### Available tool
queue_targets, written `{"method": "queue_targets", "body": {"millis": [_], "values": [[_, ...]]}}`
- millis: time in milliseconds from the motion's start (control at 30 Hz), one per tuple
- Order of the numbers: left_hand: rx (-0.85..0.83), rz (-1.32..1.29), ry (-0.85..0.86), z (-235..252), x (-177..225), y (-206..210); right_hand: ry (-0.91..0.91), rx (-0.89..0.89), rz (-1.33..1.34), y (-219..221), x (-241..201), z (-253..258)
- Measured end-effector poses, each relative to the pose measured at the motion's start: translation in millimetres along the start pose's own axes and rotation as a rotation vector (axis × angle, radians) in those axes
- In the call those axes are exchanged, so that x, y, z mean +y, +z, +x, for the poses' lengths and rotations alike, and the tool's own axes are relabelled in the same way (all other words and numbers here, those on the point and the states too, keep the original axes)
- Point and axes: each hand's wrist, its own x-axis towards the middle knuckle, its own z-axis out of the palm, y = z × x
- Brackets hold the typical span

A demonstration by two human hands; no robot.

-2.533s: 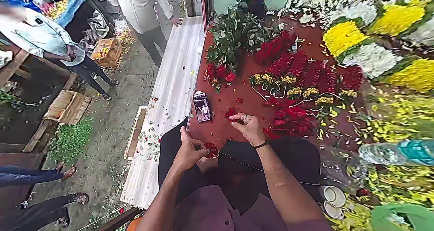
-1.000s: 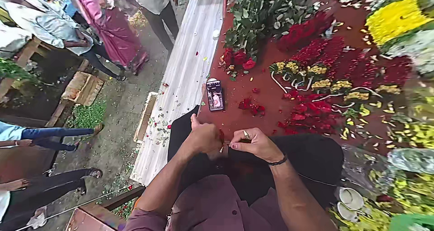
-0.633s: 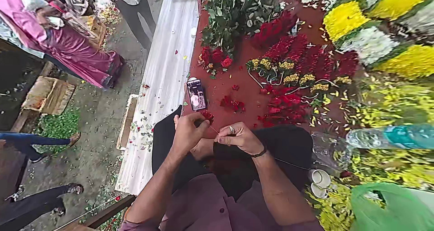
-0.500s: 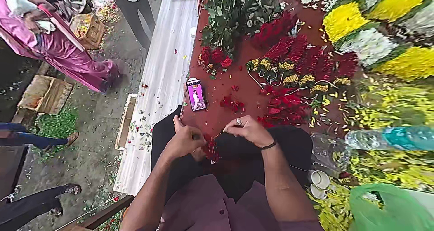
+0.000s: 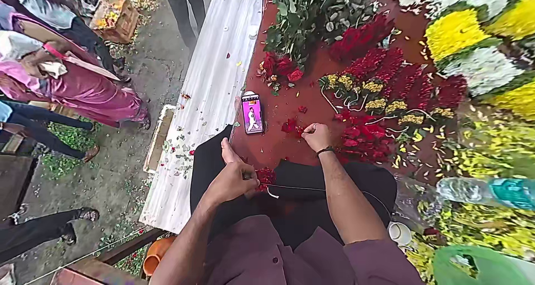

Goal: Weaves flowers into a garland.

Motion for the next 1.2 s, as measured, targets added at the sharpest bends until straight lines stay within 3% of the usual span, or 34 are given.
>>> {"method": "queue_targets", "body": {"millis": [367,533,600,700,800,933,1067,1133,1200], "values": [[-0.022,-0.051,0.004,-12.0,-0.1,3.4,0.011,0.106,0.215,-2.9,6.4,-3.4],[-0.010,-0.045,0.007,-18.5,0.3,1.8,-0.082,0.155,0.281,-8.0,-6.4,-8.4],[0.002,-0.042,0.008,-18.1,0.0,2.4,-0.201,0.084,0.412,-1.1,-17.3,-7.9],[0.038,-0.034,-0.026,-15.6,0.8,5.3,-0.392,-0.208,0.579,27.3,-47.4,-10.9],[0.083,-0.006,-0.075,-15.8,1.0,8.3,-0.409,-0.452,0.582,67.5,-82.4,-9.8],[0.061,-0.015,-0.089,-24.1,-3.9,6.9,-0.330,-0.412,0.602,94.6,-105.1,12.6],[0.073,-0.062,-0.101,-26.6,-13.8,3.8,-0.284,-0.288,0.714,65.6,-105.1,10.1],[0.113,-0.090,-0.123,-23.6,-15.0,3.3,-0.233,-0.325,0.760,42.7,-94.9,-8.2],[0.153,-0.109,-0.144,-18.7,-13.2,1.5,-0.163,-0.486,0.782,20.5,-81.4,-38.3]]}}
